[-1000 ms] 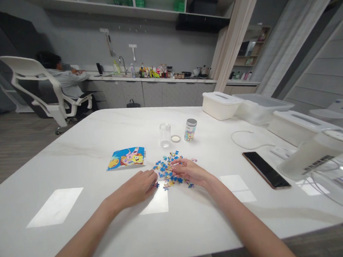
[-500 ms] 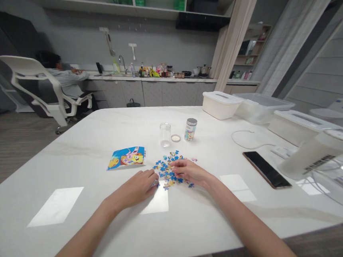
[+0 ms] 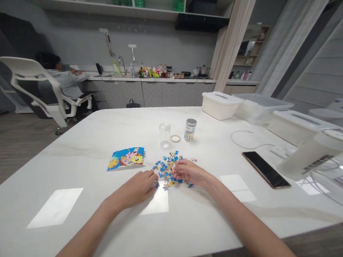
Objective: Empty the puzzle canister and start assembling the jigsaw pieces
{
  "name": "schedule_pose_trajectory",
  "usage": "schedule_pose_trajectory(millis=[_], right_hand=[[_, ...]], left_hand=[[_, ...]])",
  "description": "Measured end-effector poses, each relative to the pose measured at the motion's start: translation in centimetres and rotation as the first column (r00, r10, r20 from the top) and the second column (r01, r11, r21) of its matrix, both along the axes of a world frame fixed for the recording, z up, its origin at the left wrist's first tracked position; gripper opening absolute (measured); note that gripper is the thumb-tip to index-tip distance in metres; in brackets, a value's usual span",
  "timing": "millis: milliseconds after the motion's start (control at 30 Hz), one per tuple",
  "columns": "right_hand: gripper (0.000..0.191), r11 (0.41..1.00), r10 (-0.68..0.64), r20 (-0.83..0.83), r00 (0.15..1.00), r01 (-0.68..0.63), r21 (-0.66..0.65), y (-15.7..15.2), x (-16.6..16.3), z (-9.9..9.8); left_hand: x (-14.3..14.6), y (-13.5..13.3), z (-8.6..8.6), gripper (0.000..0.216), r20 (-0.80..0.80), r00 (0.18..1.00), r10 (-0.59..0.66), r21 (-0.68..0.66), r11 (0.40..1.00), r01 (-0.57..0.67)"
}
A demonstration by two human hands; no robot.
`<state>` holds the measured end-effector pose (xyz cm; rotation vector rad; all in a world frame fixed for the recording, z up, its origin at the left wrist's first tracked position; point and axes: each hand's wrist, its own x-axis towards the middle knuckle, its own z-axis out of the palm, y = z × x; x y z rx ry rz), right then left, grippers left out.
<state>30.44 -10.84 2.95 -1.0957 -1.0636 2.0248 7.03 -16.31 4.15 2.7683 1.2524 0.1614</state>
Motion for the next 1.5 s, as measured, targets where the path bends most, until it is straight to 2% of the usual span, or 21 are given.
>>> schedule_pose_trajectory(millis=[200,367,500,833,967,1167,1333,1500], right_hand=[[0.026,0.999,0.032,-0.011,0.999,-0.032,0.026,0.18,0.10,-0.31],[0.033,0.999,0.033,0.008,0.999,-0.033,0.007,0.22,0.18,-0.19],[0.023,0.999,0.047,0.001,0.999,-0.047,0.023,0.27,0.12,-0.29],[0.017,0.999,0.013,0.001,1.000,-0.013,0.041,0.43,-0.06,-0.70],[0.027,0.998,0.051,-0.008,0.999,-0.050,0.028,0.15,-0.07,-0.45],[0.033,0.980,0.121,0.066,0.990,-0.130,0.154,0.06,0.06,-0.45],[0.036,0.991,0.086,0.033,0.996,-0.089,0.104,0.15,0.11,-0.54],[0.031,0.991,0.067,0.020,0.998,-0.069,0.117,0.10,-0.03,-0.42]], left_hand=[[-0.14,0.10,-0.29,0.012,0.004,1.000,-0.016,0.007,1.000,0.016],[-0.24,0.20,-0.45,0.010,0.025,1.000,-0.019,-0.004,1.000,0.019],[-0.18,0.17,-0.39,0.007,0.034,0.999,-0.006,-0.010,1.000,0.006],[-0.22,0.23,-0.37,0.014,0.044,0.999,-0.031,-0.008,0.999,0.031],[-0.22,0.33,-0.25,0.012,0.050,0.999,-0.021,0.000,1.000,0.021],[-0.28,0.43,-0.36,0.012,0.070,0.997,0.016,0.004,1.000,-0.016],[-0.20,0.42,-0.30,0.012,0.034,0.999,0.032,0.025,0.999,-0.033],[-0.17,0.30,-0.32,0.010,0.029,0.999,0.040,0.041,0.998,-0.041]])
